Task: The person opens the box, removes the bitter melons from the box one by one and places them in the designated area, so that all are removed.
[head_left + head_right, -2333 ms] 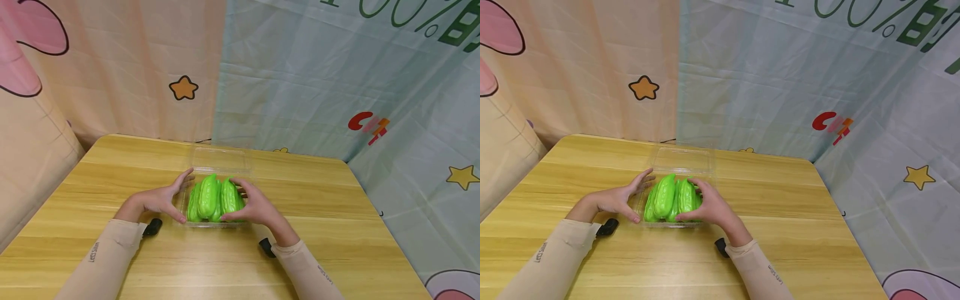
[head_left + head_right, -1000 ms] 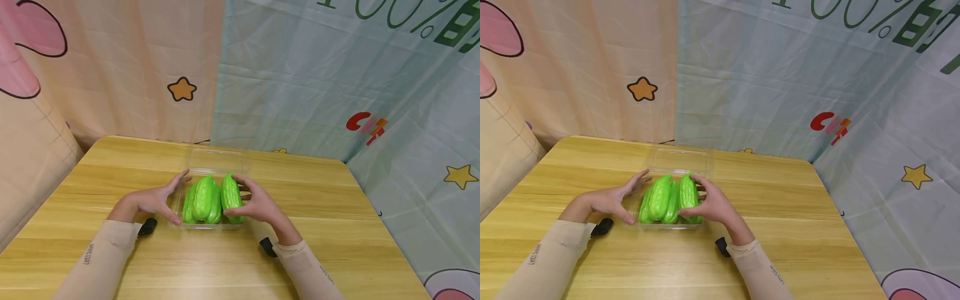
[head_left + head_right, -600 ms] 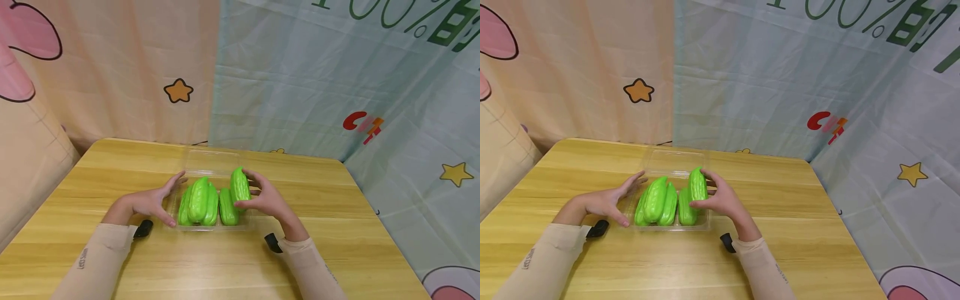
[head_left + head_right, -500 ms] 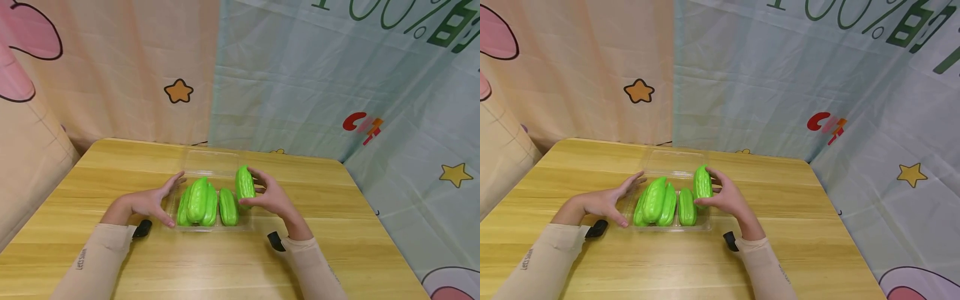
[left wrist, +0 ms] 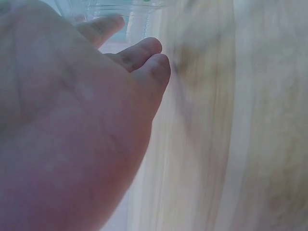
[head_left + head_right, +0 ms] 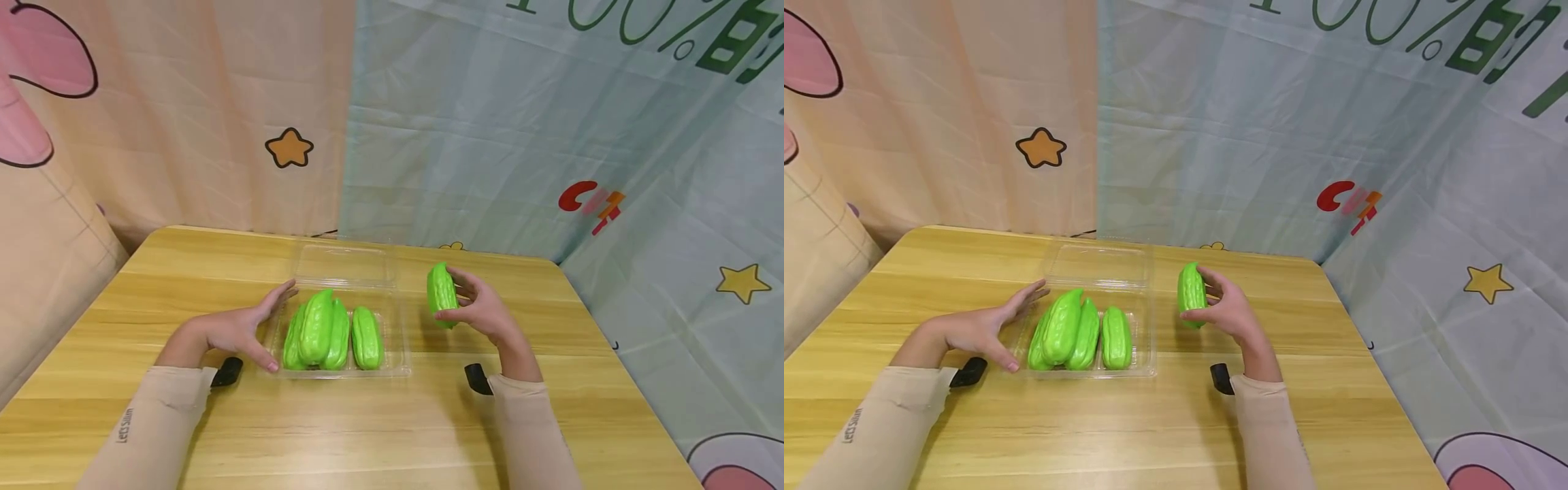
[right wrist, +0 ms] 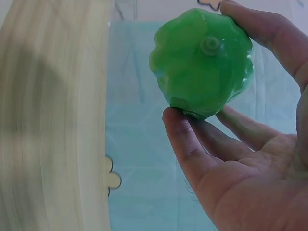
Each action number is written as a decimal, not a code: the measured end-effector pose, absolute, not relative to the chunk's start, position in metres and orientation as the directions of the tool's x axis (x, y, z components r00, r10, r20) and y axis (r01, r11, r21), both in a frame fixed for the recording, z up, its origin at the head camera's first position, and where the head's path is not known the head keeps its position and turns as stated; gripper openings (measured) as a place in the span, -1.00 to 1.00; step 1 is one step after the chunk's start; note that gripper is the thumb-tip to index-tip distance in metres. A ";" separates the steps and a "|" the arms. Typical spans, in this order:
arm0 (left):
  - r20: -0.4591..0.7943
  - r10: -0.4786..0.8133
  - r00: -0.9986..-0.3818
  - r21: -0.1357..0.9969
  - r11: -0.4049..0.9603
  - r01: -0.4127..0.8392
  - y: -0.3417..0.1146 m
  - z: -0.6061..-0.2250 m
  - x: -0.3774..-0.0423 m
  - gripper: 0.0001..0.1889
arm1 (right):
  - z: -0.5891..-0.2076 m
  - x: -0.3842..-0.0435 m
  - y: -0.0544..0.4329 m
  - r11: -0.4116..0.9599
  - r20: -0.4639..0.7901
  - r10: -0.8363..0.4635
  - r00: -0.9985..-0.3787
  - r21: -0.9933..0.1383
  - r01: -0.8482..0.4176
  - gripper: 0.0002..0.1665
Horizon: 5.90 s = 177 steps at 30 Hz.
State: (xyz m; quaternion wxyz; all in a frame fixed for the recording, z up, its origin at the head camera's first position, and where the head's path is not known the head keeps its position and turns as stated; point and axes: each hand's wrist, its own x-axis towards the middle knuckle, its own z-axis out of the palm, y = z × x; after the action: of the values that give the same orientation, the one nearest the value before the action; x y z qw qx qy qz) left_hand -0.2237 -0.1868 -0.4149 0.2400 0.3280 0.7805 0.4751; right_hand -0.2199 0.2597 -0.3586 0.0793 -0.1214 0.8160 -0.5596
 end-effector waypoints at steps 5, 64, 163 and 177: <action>-0.069 0.737 -0.672 0.903 0.333 0.272 -0.189 -0.416 -0.223 0.50 | -0.364 -0.224 0.281 0.339 -0.014 -0.247 -0.969 -0.938 -0.073 0.16; -0.094 0.726 -0.681 0.897 0.359 0.259 -0.190 -0.414 -0.222 0.51 | -0.416 -0.241 0.350 0.365 -0.121 0.074 -0.990 -0.920 0.140 0.16; -0.132 0.716 -0.686 0.886 0.395 0.241 -0.190 -0.412 -0.221 0.51 | -0.369 -0.204 0.200 0.349 0.143 -0.507 -0.850 -0.868 -0.354 0.24; -0.125 0.723 -0.679 0.896 0.376 0.236 -0.190 -0.414 -0.221 0.50 | -0.376 -0.194 0.178 0.359 0.121 -0.567 -0.815 -0.854 -0.376 0.24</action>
State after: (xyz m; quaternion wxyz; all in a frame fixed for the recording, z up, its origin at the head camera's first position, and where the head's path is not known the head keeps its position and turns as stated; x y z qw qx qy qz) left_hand -0.2209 -0.1900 -0.4141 0.2600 0.3044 0.7878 0.4681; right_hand -0.1935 0.1775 -0.3757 0.0976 -0.2880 0.8185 -0.4874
